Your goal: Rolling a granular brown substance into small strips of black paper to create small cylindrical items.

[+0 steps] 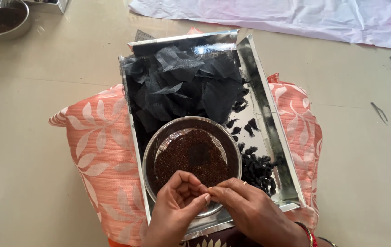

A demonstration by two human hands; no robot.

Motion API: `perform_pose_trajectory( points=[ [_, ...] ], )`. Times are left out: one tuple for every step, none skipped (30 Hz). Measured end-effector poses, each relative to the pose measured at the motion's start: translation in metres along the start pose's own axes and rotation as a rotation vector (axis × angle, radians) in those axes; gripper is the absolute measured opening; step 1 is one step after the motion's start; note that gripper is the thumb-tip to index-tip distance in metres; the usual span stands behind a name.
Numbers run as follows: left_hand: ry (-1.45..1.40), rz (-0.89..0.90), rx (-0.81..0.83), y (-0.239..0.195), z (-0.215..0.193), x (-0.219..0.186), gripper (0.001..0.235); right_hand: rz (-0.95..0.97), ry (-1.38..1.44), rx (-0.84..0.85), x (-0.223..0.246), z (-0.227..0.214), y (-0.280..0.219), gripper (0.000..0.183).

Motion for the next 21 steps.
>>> perform_pose_trajectory(
  points=[
    [0.001,0.002,0.0,-0.003,0.003,-0.002,0.024,-0.002,0.0,-0.001,-0.001,0.001,-0.001,0.028],
    [0.102,0.089,-0.006,-0.006,0.006,-0.009,0.019,0.082,-0.005,0.001,-0.008,0.001,-0.001,0.018],
    [0.203,0.175,-0.013,-0.009,0.009,-0.016,0.014,0.167,-0.009,0.002,-0.014,0.001,-0.001,0.011],
    [0.203,0.181,-0.014,-0.009,0.01,-0.013,0.014,0.162,-0.012,0.002,-0.014,-0.001,0.001,0.011],
    [0.469,0.538,-0.066,-0.017,0.015,-0.03,0.01,0.183,0.067,-0.007,-0.014,-0.003,0.003,0.009],
    [0.734,0.891,-0.122,-0.031,0.024,-0.041,0.007,0.205,0.146,-0.014,-0.015,-0.004,0.004,0.008],
    [0.735,0.894,-0.127,-0.032,0.024,-0.045,0.007,0.2,0.145,-0.011,-0.016,-0.011,0.005,0.008],
    [0.845,1.027,-0.105,-0.039,0.029,-0.05,0.01,0.508,0.368,0.088,-0.032,-0.006,-0.002,0.011],
    [0.955,1.158,-0.079,-0.046,0.035,-0.054,0.015,0.815,0.59,0.191,-0.043,0.0,-0.013,0.019],
    [0.955,1.158,-0.083,-0.046,0.036,-0.05,0.015,0.815,0.589,0.195,-0.041,-0.005,-0.012,0.019],
    [0.937,1.069,-0.041,-0.042,0.036,-0.043,0.013,0.673,0.457,0.216,-0.036,-0.013,-0.006,0.019],
    [0.916,0.978,-0.001,-0.038,0.037,-0.035,0.012,0.531,0.329,0.237,-0.029,-0.02,-0.001,0.019],
    [0.916,0.975,-0.005,-0.035,0.039,-0.035,0.012,0.531,0.33,0.243,-0.032,-0.024,-0.002,0.019],
    [0.831,0.889,-0.085,-0.03,0.034,-0.035,0.015,0.455,0.115,0.16,-0.034,-0.036,0.001,0.018],
    [0.744,0.802,-0.162,-0.025,0.029,-0.034,0.019,0.375,-0.097,0.076,-0.033,-0.047,0.003,0.018],
    [0.744,0.8,-0.169,-0.025,0.026,-0.039,0.019,0.372,-0.095,0.082,-0.03,-0.051,0.01,0.018],
    [0.689,0.712,-0.282,-0.023,0.015,-0.043,0.017,0.525,-0.235,0.114,-0.036,-0.057,0.013,0.017],
    [0.63,0.622,-0.391,-0.023,0.004,-0.046,0.016,0.677,-0.38,0.139,-0.04,-0.065,0.015,0.019],
    [0.628,0.618,-0.397,-0.022,0.001,-0.05,0.016,0.674,-0.38,0.146,-0.046,-0.059,0.014,0.019],
    [0.496,0.405,-0.406,-0.014,-0.008,-0.044,0.022,0.507,-0.398,0.102,-0.043,-0.054,0.019,0.018],
    [0.361,0.193,-0.409,-0.008,-0.014,-0.036,0.029,0.341,-0.415,0.053,-0.04,-0.05,0.023,0.017]
  ],
)
Point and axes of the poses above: each hand's wrist, its own y-axis towards the middle knuckle, its own z-axis out of the palm, x = y × z, the point moved 6 cm from there along y, towards the middle knuckle, and after that the axes turned 10 degrees about y, right-handed, at the moved point
